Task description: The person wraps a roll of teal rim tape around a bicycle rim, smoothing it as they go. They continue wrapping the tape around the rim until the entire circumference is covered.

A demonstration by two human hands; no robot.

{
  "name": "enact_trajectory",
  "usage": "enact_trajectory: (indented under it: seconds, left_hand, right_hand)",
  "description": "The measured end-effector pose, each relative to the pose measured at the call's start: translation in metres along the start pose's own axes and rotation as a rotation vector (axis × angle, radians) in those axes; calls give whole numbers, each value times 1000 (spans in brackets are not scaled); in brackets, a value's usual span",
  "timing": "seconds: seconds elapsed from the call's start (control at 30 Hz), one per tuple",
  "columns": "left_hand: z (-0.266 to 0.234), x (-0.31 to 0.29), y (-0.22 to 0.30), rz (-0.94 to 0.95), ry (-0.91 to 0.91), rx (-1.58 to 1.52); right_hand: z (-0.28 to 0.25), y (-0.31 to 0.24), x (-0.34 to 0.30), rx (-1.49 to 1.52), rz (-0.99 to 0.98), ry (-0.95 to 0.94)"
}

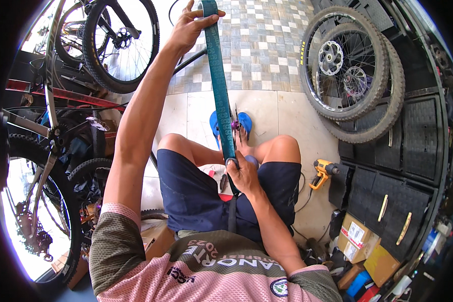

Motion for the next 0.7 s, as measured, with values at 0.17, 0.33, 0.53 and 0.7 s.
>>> enact_trajectory:
  seconds: [0.17,0.33,0.53,0.7]
  left_hand:
    - [-24,37,-37,426,378,414]
    - [-33,49,-57,446,364,339]
    - [-35,50,-62,417,412,400]
    - [-28,48,-66,396,409,405]
  right_hand:
    - [4,1,0,11,-7,9]
    - [4,0,-1,35,-2,4]
    - [6,-2,0,31,6,-7]
    - [9,-4,-3,35,25,-17]
Point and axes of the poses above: each hand's wrist, its own x-axis towards the middle knuckle, its own z-axis out of the palm, y = z × x, the point moved 4 cm from there along x, towards the middle knuckle, and after that the axes turned 14 degrees about -z, right-handed, at the moved point
